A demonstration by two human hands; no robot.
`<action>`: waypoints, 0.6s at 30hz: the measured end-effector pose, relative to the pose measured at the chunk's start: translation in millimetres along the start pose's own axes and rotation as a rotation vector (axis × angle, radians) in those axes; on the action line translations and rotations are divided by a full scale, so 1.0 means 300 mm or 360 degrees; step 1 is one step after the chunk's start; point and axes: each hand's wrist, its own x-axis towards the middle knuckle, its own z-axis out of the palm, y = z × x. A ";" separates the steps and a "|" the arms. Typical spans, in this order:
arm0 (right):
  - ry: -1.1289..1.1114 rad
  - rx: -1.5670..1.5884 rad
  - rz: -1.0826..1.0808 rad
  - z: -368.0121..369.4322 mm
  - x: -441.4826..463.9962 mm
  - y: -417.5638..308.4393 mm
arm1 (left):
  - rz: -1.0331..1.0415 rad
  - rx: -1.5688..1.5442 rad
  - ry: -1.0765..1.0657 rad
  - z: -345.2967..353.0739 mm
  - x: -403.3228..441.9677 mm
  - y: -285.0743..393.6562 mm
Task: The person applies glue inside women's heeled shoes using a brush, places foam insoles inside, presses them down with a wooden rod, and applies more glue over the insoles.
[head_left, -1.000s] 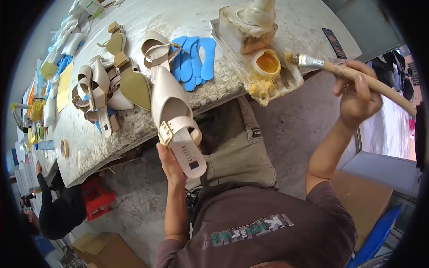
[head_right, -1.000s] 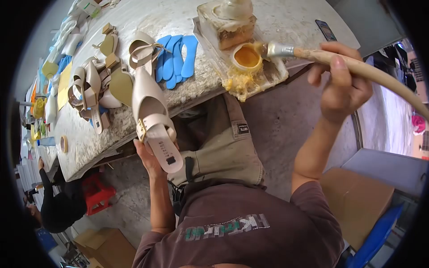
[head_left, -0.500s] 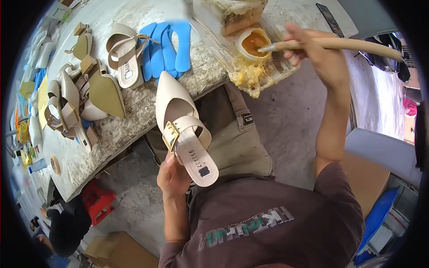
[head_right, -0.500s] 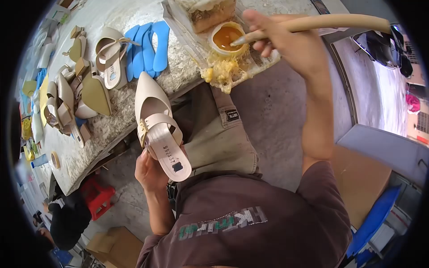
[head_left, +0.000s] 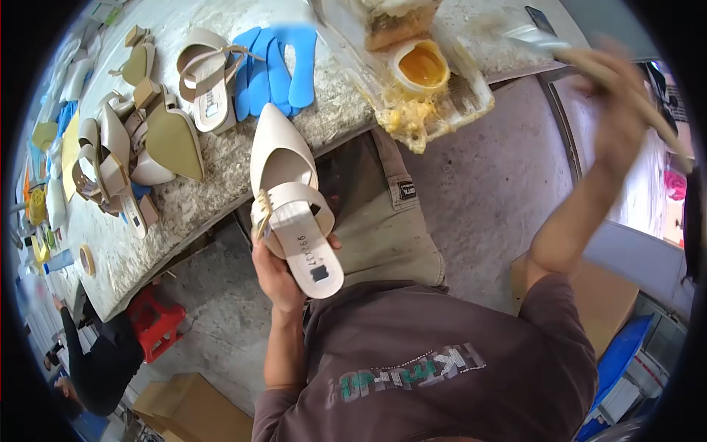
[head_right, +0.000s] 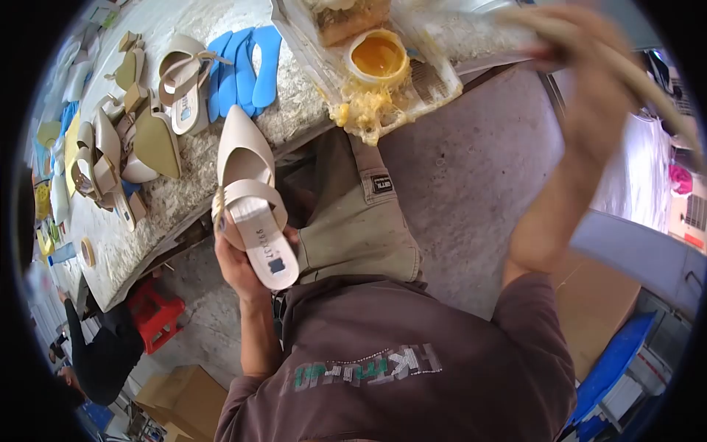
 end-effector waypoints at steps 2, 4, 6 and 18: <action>-0.0026 0.0543 0.0563 0.062 -0.087 0.052 | 0.0046 -0.0171 -0.0116 0.001 0.010 -0.019; 0.0174 0.1285 0.0655 0.052 -0.080 0.056 | 0.0130 -0.0137 -0.0269 0.002 0.033 -0.015; 0.0398 0.1438 0.0701 -0.014 -0.032 0.028 | 0.0092 -0.0069 -0.0031 0.018 0.027 -0.003; -0.0103 0.0454 -0.0041 0.524 -0.313 -0.487 | 0.0317 -0.0199 0.0115 0.107 0.040 0.076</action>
